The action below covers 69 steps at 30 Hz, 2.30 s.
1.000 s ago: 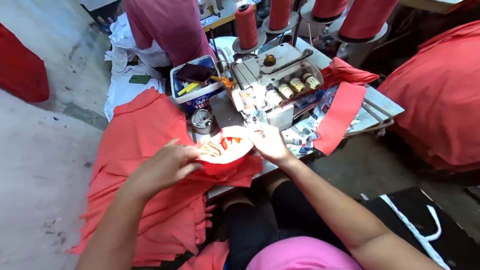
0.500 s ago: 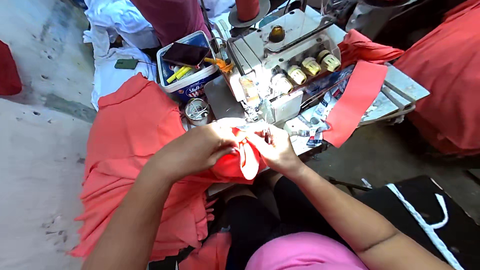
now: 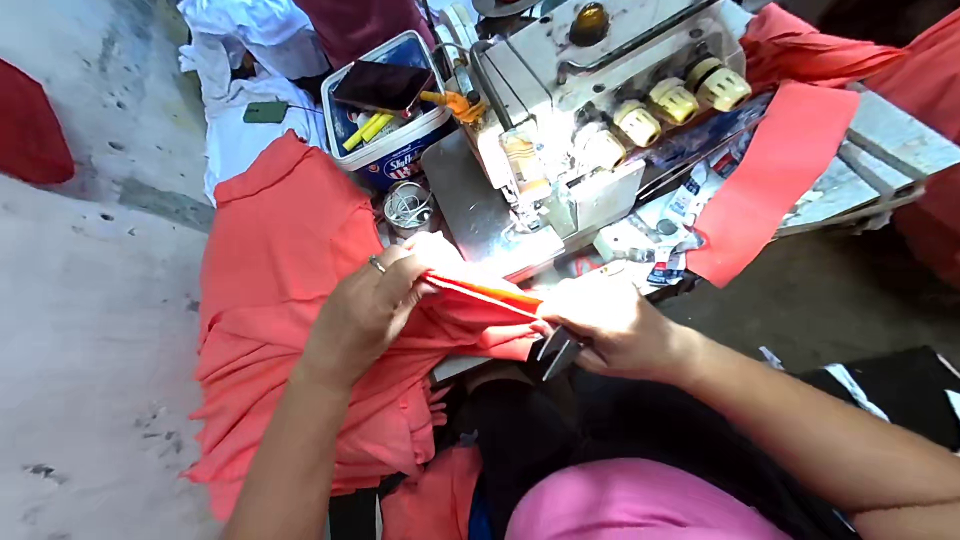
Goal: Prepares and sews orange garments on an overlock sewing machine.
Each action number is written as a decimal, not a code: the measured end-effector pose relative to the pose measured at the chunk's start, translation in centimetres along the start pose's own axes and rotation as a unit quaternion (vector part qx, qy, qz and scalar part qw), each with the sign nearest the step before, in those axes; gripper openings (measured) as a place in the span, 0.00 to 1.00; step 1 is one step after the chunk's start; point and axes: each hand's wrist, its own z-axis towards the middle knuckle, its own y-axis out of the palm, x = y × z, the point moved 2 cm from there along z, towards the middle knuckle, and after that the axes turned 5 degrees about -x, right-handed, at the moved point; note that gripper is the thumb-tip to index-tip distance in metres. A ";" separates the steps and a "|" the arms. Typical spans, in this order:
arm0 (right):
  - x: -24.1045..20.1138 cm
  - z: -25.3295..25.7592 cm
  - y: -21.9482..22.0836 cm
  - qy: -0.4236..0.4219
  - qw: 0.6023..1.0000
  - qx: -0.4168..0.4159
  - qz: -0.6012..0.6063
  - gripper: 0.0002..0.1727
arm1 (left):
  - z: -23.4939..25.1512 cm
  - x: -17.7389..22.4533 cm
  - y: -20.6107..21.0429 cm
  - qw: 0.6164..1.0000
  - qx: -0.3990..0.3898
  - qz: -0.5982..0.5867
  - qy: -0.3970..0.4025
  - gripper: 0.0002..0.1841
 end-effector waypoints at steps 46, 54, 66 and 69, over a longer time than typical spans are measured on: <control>0.7 2.1 1.4 0.019 0.996 0.065 0.050 0.08 | 1.6 3.1 4.4 1.000 -0.017 0.024 -0.008 0.18; 1.1 3.3 0.7 0.103 0.986 0.098 0.092 0.07 | 3.4 1.6 3.8 0.997 -0.034 -0.065 -0.027 0.12; 3.8 0.7 3.4 0.147 0.980 0.134 0.017 0.15 | 9.9 -3.6 -0.9 0.940 0.109 -0.306 -0.105 0.08; 4.0 0.3 3.6 0.142 0.978 0.145 0.035 0.14 | 10.5 -3.7 -0.9 0.934 0.108 -0.325 -0.104 0.07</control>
